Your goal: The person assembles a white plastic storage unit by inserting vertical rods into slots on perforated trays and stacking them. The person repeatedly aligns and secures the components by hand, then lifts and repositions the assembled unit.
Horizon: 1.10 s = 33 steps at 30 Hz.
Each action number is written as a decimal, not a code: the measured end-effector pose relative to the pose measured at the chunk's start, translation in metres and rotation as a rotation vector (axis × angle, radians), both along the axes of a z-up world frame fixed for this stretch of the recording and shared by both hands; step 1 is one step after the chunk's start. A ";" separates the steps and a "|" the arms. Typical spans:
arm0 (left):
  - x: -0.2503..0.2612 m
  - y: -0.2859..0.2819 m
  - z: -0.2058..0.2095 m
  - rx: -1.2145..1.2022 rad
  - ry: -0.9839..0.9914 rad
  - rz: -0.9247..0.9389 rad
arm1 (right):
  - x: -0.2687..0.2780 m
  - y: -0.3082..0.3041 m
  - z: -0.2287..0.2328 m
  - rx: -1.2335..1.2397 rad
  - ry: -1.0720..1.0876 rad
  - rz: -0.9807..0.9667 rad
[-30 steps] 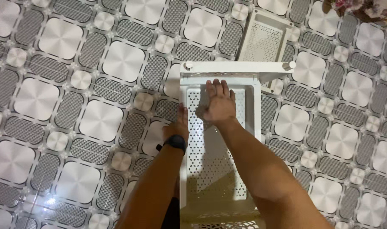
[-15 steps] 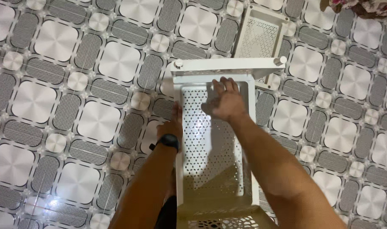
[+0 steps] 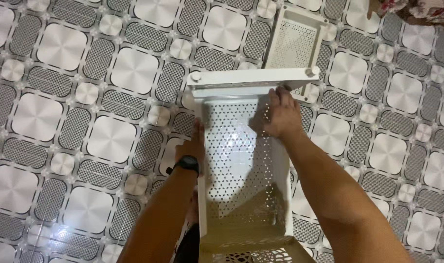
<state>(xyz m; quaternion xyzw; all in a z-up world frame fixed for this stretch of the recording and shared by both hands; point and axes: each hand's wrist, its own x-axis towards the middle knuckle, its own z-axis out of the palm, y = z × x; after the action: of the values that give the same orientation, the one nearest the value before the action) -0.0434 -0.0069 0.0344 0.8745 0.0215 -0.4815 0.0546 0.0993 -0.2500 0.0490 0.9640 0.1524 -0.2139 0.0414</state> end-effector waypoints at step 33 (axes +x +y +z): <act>-0.003 0.000 -0.031 -0.046 -0.069 0.077 | -0.016 0.080 -0.012 -0.028 0.002 0.096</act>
<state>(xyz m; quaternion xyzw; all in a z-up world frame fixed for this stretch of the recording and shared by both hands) -0.0462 -0.0070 0.0035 0.8875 0.0420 -0.4492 0.0940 0.0833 -0.1697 0.0367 0.9547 0.1953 -0.2147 0.0649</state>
